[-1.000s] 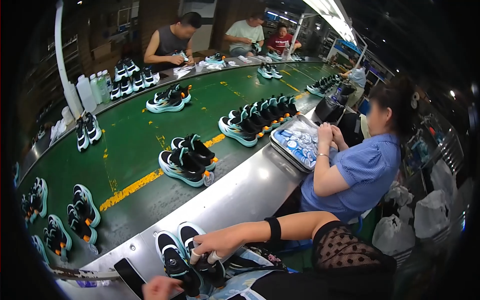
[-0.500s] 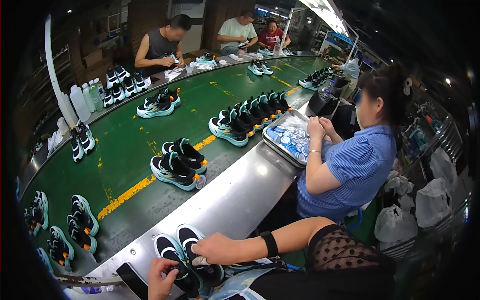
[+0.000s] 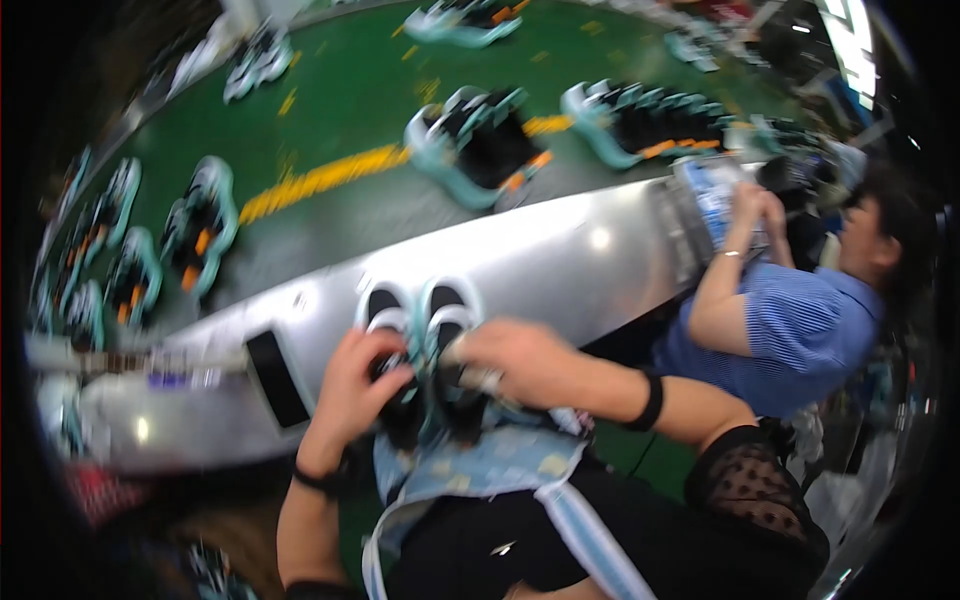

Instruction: Cleaning and assembling shoes on a factory production line.

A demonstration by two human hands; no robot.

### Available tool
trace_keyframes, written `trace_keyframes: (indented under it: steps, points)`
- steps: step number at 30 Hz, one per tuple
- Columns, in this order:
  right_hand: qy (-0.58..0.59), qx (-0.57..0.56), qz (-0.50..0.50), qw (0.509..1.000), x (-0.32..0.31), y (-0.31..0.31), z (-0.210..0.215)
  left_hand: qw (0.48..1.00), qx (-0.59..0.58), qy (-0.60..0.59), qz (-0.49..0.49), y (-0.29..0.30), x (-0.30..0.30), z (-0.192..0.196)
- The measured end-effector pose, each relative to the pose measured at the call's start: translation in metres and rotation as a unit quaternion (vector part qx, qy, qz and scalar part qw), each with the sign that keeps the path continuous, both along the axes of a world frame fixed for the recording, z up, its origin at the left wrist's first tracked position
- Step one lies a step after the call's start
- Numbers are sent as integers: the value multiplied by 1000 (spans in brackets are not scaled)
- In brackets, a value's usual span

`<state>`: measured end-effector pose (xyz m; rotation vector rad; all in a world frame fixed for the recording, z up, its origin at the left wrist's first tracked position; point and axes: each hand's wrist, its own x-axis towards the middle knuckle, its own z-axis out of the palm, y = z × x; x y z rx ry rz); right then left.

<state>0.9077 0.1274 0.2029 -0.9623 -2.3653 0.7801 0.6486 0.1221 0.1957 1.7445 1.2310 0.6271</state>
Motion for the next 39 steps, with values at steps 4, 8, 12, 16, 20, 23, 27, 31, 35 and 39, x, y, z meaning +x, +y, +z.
trace_keyframes:
  steps: [4, 8, 12, 16, 20, 23, 27, 31, 35, 39]
  points:
    - [-73, 2, -69, 995, -1, 2, 16, 991, -91, -94, -27, 5, -5, 7]
    - [-80, -114, 8, 990, 0, 12, 28, 996, -67, -60, 9, -3, -2, 5]
    - [-100, -30, -80, 991, -6, -13, 9, 998, -62, -12, -17, -1, 0, 13]
    - [-78, -20, -72, 994, -4, -4, 11, 996, -65, -60, 10, -5, 2, 15]
    - [-42, -47, -33, 997, 1, -2, 13, 998, -57, 0, -33, 3, 4, 16]
    - [-41, -2, -95, 995, -2, -11, 7, 989, -115, -58, -70, 9, 1, 16]
    - [-65, -40, -107, 991, 4, -7, 8, 1000, -11, 9, 15, -1, 13, 20]
    - [-29, -137, -71, 988, 13, 10, 24, 967, -200, -149, -51, 11, -6, 9]
    - [3, -126, -84, 989, 7, 27, 29, 999, 34, 30, -16, -2, 19, 4]
    - [-19, -117, -63, 991, 1, 32, 30, 987, -105, -98, -66, 9, 2, 5]
